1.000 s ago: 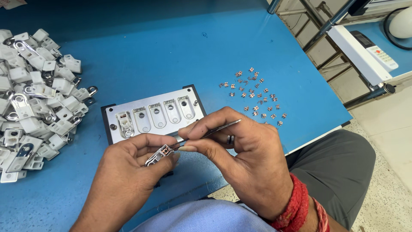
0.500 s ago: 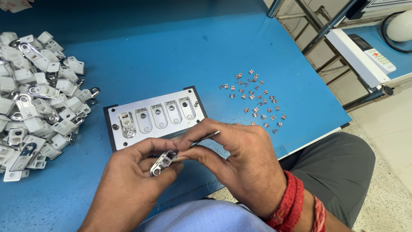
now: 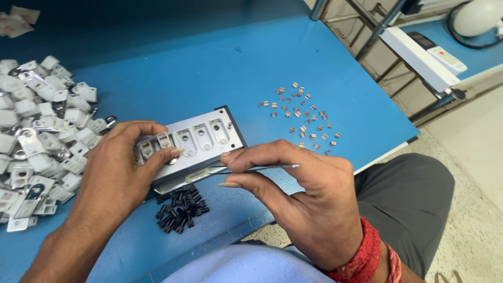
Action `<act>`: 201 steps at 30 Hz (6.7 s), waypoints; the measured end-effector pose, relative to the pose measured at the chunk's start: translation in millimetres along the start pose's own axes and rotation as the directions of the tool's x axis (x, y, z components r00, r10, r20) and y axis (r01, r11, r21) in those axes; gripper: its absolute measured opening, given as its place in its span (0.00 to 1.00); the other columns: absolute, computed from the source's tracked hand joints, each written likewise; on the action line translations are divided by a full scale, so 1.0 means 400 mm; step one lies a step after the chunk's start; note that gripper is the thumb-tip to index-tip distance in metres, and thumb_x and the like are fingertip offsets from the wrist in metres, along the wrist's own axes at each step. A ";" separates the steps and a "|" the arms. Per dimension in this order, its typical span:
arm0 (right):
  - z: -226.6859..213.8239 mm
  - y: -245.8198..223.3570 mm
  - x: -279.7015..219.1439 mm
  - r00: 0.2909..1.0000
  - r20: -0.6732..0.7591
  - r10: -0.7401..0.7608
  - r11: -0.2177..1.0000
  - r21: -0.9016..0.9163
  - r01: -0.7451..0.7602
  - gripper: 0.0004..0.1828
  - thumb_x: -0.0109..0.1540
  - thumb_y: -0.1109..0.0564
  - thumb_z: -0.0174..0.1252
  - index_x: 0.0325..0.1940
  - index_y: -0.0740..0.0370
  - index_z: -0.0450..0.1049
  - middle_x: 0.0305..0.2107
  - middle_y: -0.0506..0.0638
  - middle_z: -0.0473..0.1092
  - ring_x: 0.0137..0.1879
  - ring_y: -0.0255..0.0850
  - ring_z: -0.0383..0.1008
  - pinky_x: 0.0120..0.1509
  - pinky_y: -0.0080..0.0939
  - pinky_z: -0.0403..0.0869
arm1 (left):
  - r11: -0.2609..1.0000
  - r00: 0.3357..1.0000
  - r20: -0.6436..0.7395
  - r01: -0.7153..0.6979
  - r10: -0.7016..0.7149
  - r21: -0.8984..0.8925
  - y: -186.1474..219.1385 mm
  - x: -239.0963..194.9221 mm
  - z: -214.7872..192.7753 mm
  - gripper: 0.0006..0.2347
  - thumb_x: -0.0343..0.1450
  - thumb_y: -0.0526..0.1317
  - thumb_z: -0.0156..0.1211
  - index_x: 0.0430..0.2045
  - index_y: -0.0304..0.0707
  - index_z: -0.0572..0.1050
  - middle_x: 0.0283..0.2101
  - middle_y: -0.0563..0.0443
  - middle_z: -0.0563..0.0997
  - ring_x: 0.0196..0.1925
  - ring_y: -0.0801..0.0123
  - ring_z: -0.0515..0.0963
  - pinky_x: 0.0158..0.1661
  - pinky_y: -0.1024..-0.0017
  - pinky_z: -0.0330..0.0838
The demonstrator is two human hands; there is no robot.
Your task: The person uses tweezers to place small metal contacts into white plastic housings and then inserts the assembled units into a metal jig. The person repeats this process for several units, moving them from a pile of parts to the jig.
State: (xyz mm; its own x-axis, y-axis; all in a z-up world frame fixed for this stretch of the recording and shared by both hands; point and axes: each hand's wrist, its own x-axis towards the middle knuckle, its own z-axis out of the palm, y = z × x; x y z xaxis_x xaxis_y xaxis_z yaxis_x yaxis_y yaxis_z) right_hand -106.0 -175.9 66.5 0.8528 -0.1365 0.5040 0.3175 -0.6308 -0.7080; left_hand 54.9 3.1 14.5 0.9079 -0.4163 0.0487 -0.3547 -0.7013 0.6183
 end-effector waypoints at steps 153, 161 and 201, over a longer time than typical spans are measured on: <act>0.017 -0.073 0.062 0.997 0.022 -0.070 0.995 -0.063 0.071 0.09 0.58 0.66 0.67 0.42 0.65 0.78 0.39 0.50 0.80 0.45 0.37 0.85 0.50 0.32 0.82 | 0.881 0.886 0.459 0.162 0.068 -0.445 0.006 -0.033 -0.055 0.16 0.71 0.33 0.63 0.54 0.42 0.77 0.40 0.45 0.87 0.42 0.70 0.87 0.40 0.73 0.81; 0.008 -0.095 0.045 0.995 -0.086 -0.040 0.992 -0.127 0.028 0.09 0.58 0.65 0.67 0.43 0.63 0.78 0.39 0.50 0.80 0.46 0.37 0.85 0.51 0.34 0.79 | 0.993 0.993 0.120 0.003 -0.016 0.114 0.011 0.057 0.015 0.18 0.67 0.46 0.72 0.50 0.45 0.80 0.45 0.45 0.85 0.37 0.54 0.85 0.39 0.57 0.76; -0.058 0.156 -0.020 0.823 -0.108 0.558 0.798 -0.201 -0.568 0.16 0.71 0.48 0.52 0.51 0.58 0.82 0.22 0.48 0.69 0.28 0.34 0.69 0.30 0.38 0.72 | 0.939 0.996 -0.039 0.065 -0.083 -0.336 -0.081 -0.197 0.062 0.09 0.66 0.42 0.71 0.35 0.40 0.86 0.36 0.54 0.83 0.34 0.72 0.85 0.32 0.76 0.81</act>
